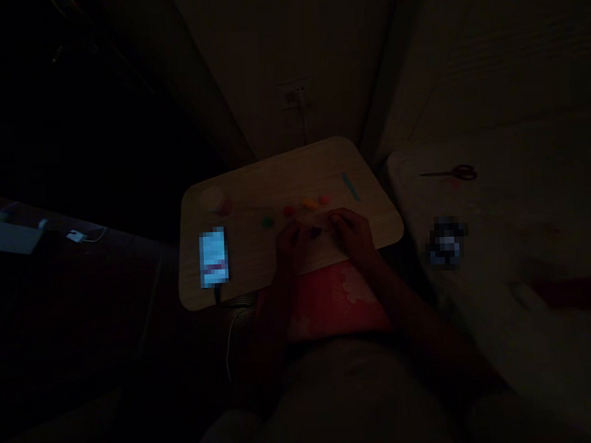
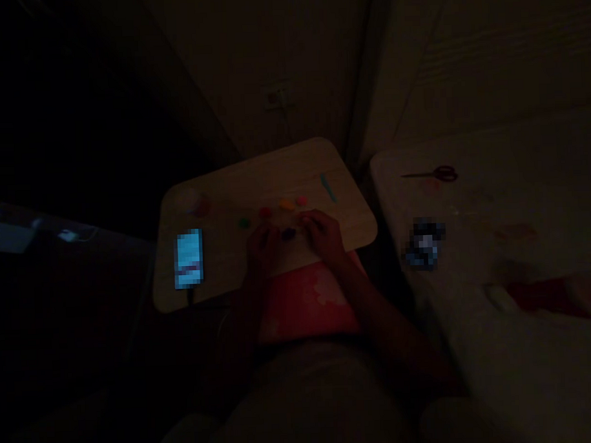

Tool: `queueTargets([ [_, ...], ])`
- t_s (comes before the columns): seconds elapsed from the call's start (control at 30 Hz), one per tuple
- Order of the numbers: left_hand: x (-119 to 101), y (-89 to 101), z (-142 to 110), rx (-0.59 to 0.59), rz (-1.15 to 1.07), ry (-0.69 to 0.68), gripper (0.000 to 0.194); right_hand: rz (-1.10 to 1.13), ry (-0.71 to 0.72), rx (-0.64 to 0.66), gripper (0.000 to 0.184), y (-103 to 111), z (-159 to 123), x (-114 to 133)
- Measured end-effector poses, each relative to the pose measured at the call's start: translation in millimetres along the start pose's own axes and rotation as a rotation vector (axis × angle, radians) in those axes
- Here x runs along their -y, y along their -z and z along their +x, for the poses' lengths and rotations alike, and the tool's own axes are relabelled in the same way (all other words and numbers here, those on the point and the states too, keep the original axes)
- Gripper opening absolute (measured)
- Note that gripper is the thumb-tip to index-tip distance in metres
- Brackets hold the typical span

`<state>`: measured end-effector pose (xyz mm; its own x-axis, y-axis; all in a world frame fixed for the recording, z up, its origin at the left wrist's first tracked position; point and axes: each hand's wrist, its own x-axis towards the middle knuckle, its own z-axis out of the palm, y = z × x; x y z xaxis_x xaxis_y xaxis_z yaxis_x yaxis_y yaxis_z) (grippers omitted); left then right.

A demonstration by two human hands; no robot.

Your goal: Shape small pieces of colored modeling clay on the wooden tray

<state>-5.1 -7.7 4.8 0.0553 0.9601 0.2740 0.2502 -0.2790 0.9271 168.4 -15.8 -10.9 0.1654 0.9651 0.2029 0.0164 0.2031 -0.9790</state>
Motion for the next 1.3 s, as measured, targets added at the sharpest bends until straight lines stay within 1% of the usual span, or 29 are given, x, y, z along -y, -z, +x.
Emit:
queueTargets([
  [0.1,0,-0.3,0,-0.022,-0.005,0.032,0.03,0.063,-0.066,-0.007,0.026,0,-1,0],
  [0.2,0,-0.1,-1,-0.036,0.005,0.061,0.031,0.073,-0.098,-0.033,0.02,-1,0,0],
  [0.33,0,0.3,-1,-0.045,0.005,0.052,0.029,0.066,-0.123,-0.091,0.013,-2,0,0],
  [0.47,2,0.1,0,-0.049,-0.001,0.041,0.029,0.103,-0.164,-0.146,0.018,-4,1,0],
  [0.53,2,0.0,0,-0.048,-0.007,0.046,0.028,0.122,-0.156,-0.185,0.026,-4,0,3],
  [0.6,2,0.1,0,-0.055,-0.006,0.049,0.029,0.117,-0.136,-0.185,0.032,-4,-1,7],
  [0.7,2,0.5,0,-0.063,-0.001,0.031,0.032,0.105,-0.146,-0.143,0.027,-3,-2,10],
  [0.83,4,0.6,0,-0.061,-0.002,0.034,0.031,0.148,-0.174,-0.171,0.027,-4,-1,8],
  [1.0,2,0.5,0,-0.063,-0.008,0.042,0.033,0.148,-0.11,-0.191,0.024,-5,1,0],
  [1.1,0,0.2,0,-0.064,-0.011,0.05,0.036,0.123,-0.071,-0.165,0.029,-4,1,-2],
  [1.2,-1,0.0,0,-0.082,0.001,0.055,0.036,0.143,-0.07,-0.152,0.032,-3,1,-2],
  [1.3,0,0.4,0,-0.082,0.007,0.055,0.034,0.179,-0.103,-0.187,0.025,-4,0,-1],
])
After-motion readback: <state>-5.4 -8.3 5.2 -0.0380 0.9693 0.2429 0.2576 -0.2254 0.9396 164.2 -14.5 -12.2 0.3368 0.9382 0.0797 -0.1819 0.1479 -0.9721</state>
